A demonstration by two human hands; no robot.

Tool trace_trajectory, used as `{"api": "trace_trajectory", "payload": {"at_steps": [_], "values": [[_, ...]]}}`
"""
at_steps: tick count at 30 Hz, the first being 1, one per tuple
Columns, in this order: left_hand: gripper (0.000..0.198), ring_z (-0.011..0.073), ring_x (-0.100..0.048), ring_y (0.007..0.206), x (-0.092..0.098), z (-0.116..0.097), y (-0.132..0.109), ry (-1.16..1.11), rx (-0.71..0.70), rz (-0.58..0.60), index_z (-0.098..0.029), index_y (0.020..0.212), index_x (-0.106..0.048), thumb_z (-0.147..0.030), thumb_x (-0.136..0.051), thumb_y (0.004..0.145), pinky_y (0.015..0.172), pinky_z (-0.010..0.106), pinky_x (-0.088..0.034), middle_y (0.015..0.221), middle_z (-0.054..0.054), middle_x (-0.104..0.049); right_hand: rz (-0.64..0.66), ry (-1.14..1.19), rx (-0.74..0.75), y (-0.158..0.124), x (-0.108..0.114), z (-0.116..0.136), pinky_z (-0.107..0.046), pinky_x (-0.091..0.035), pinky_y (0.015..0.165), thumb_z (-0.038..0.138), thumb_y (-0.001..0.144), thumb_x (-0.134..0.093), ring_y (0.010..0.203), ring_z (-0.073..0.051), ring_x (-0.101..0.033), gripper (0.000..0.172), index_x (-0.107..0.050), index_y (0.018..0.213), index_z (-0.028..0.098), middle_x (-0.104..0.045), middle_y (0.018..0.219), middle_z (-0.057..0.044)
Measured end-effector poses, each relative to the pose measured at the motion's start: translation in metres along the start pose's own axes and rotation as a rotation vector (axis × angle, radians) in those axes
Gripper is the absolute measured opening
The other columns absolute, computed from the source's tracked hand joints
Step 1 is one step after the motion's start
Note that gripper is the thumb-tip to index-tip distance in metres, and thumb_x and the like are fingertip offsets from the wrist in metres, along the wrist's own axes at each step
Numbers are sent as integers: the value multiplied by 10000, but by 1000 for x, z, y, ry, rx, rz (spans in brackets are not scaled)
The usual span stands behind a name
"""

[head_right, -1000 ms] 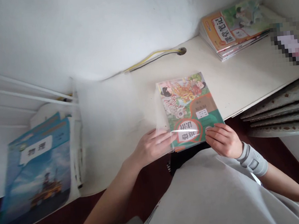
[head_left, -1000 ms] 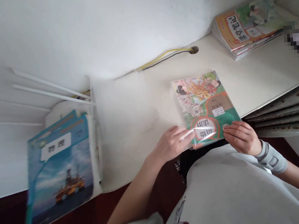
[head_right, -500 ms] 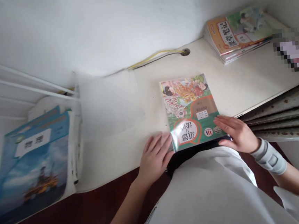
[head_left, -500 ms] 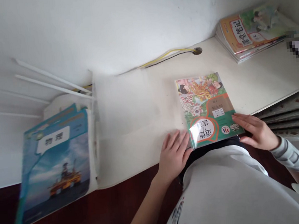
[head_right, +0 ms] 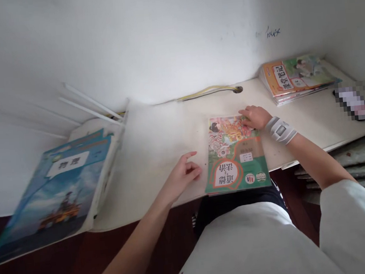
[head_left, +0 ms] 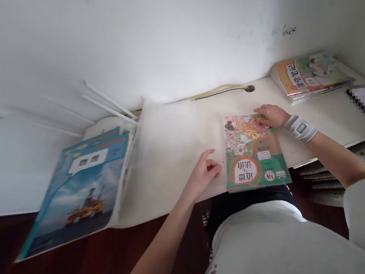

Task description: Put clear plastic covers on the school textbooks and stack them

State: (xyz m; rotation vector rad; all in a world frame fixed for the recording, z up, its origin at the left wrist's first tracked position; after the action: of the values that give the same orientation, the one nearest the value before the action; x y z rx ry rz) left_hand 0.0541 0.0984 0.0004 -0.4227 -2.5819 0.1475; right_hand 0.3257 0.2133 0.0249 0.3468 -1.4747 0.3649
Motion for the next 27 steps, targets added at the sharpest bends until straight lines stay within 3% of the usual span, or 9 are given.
{"api": "trace_trajectory", "payload": {"at_steps": [4,7,10,12,14,16,19,22,27], "values": [[425,181,-612,759,28,-13,46,546,-65,-174,-185,1238,-409,-176,-436,814,744,315,-473,760,12,-622,-63,-186,-163,-36,2,6,-291,-363,665,319,931,-362,869,-225,-588,343,-614,1113,175,-626,967,-142],[411,257,-593,962,40,-44,80,871,-140,-338,-161,1251,-450,-145,-369,849,828,384,-445,988,115,-643,-85,-257,-262,-81,1,18,-275,-307,566,309,937,-336,764,-200,-601,346,-625,1067,170,-634,889,-136],[413,293,-516,1121,38,-79,94,961,-294,-477,-129,1273,-457,-170,-363,873,924,415,-400,1201,161,-573,-29,-260,-307,-112,2,26,-271,-272,519,309,937,-336,634,-168,-600,343,-654,913,184,-656,795,-99],[423,285,-489,1168,34,-90,92,946,-347,-492,-110,1295,-433,-212,-371,889,961,402,-382,1277,164,-532,-44,-249,-320,-117,10,26,-273,-278,523,314,931,-347,661,-177,-611,343,-657,862,184,-665,798,-96],[446,294,-517,1141,37,-83,85,957,-275,-472,-73,1295,-419,-277,-376,901,934,404,-401,1261,195,-540,-98,-193,-332,-107,21,19,-273,-299,547,328,923,-363,734,-188,-622,326,-657,909,189,-676,862,-98],[466,319,-577,1043,48,-61,76,977,-80,-448,-42,1235,-465,-357,-358,910,848,414,-439,1145,225,-601,-107,-73,-354,-84,23,4,-268,-319,579,350,920,-362,767,-182,-621,337,-661,944,198,-687,918,-90],[473,308,-626,925,64,-19,67,903,181,-339,-92,1041,-593,-461,-329,907,762,376,-452,973,189,-672,21,133,-377,-34,8,-19,-263,-340,611,398,909,-368,747,-174,-610,392,-691,873,180,-703,886,-88],[414,248,-634,900,68,1,73,776,208,-249,-152,913,-641,-460,-366,893,758,309,-441,944,129,-699,81,243,-381,14,-2,-32,-247,-354,618,417,906,-379,739,-161,-598,438,-700,823,132,-703,843,-100],[273,212,-625,912,68,-6,96,753,168,-295,-175,919,-650,-316,-425,856,757,281,-436,994,85,-697,67,234,-373,46,-1,-32,-217,-380,647,271,821,-530,743,-141,-593,223,-683,860,113,-695,829,-74]]}}
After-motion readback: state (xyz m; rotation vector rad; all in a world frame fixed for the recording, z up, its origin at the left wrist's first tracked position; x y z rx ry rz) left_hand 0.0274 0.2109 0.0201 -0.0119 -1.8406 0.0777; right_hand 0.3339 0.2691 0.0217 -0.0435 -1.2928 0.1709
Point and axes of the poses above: each hand's wrist, its own y-axis towards the middle knuckle, its own x-axis out of the back of the hand, z = x × y, the point moved 7 cm from there along y, towards the middle knuckle
